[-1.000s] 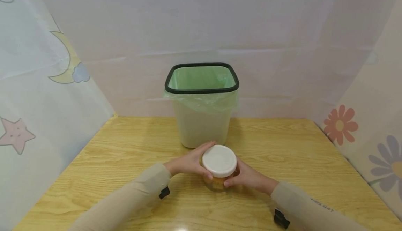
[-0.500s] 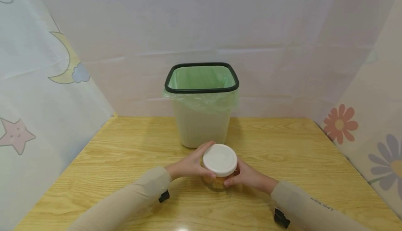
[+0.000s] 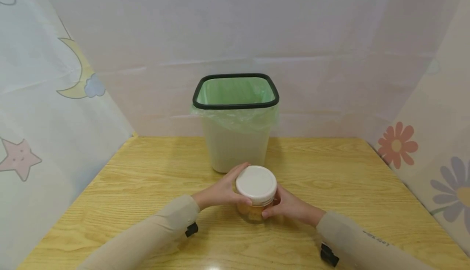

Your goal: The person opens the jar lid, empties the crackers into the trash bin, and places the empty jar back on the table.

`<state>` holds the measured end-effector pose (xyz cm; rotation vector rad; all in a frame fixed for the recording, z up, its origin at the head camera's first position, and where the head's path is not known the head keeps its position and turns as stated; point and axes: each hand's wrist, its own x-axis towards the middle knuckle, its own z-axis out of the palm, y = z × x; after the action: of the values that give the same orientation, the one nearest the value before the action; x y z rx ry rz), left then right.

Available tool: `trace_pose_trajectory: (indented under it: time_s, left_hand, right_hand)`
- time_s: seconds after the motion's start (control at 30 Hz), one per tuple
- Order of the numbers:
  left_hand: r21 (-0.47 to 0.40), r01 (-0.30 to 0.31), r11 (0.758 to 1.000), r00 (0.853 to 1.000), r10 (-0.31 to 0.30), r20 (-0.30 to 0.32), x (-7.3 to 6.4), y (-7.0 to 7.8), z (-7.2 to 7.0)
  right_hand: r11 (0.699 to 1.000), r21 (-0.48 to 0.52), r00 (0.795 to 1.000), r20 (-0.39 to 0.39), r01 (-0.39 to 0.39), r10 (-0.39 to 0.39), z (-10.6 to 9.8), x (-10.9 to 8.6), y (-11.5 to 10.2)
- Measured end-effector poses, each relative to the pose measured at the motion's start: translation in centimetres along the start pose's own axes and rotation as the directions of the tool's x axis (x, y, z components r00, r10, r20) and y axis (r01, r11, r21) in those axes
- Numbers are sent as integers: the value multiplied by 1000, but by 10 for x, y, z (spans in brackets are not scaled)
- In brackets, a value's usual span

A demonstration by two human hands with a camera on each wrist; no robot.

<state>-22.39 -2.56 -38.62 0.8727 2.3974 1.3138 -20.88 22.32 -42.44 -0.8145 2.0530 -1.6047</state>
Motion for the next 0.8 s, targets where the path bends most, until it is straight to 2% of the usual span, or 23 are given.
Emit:
trace_pose_trajectory:
  time_s: [0.53,0.8]
  left_hand:
    - [30,-34,999,997,36,-67,-6,0,-8]
    - [25,-35,999,995,37,-90,-11,-4,-13]
  right_hand:
    - [999,-33,1000,-13,-12,11,0,2,1]
    - [999,-34,1000,9,6,-6,0,3,0]
